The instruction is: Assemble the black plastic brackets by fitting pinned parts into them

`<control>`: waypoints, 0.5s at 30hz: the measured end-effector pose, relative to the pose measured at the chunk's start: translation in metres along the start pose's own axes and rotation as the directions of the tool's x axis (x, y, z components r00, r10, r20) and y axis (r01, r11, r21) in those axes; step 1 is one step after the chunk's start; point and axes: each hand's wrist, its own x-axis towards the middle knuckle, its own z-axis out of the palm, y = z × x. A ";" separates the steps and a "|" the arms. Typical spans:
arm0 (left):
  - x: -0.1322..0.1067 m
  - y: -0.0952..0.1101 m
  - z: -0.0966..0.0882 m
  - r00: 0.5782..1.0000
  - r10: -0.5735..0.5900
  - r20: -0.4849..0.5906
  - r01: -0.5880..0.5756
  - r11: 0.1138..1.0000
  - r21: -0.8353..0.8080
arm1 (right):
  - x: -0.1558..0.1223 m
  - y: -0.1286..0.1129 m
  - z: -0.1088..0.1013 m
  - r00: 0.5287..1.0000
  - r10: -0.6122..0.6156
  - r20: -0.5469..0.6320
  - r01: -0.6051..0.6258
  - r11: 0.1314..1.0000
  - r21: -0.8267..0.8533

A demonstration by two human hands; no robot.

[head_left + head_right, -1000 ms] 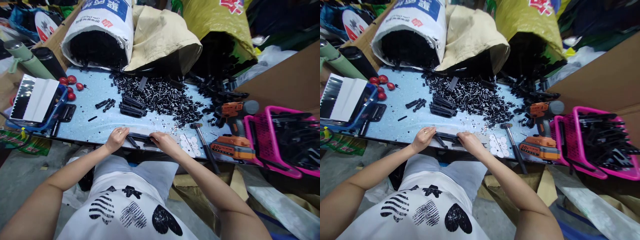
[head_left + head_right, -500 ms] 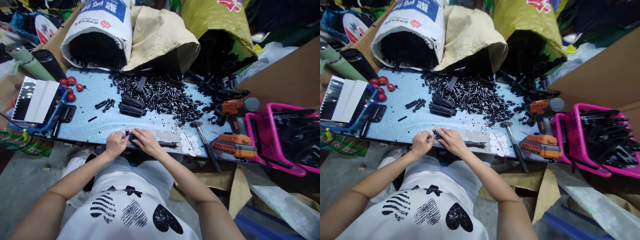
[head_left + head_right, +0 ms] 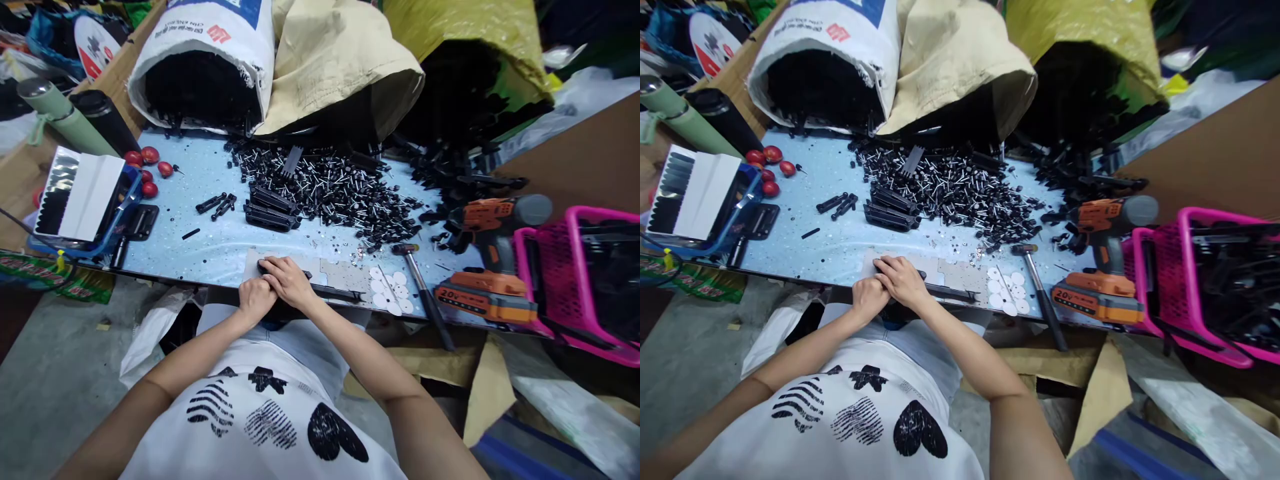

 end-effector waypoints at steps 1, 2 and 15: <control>0.000 -0.002 0.001 1.000 0.025 -0.008 -0.025 1.000 0.015 | 0.001 -0.002 0.000 1.000 0.002 0.004 -0.002 1.000 -0.025; 0.001 -0.004 0.002 0.997 0.076 -0.023 -0.075 0.997 0.030 | 0.000 -0.003 -0.001 1.000 -0.006 0.003 0.007 0.999 -0.040; 0.067 -0.009 -0.013 0.400 0.916 -0.027 -0.856 0.384 0.348 | -0.112 0.063 -0.059 0.988 0.005 -0.156 -0.106 0.758 -0.643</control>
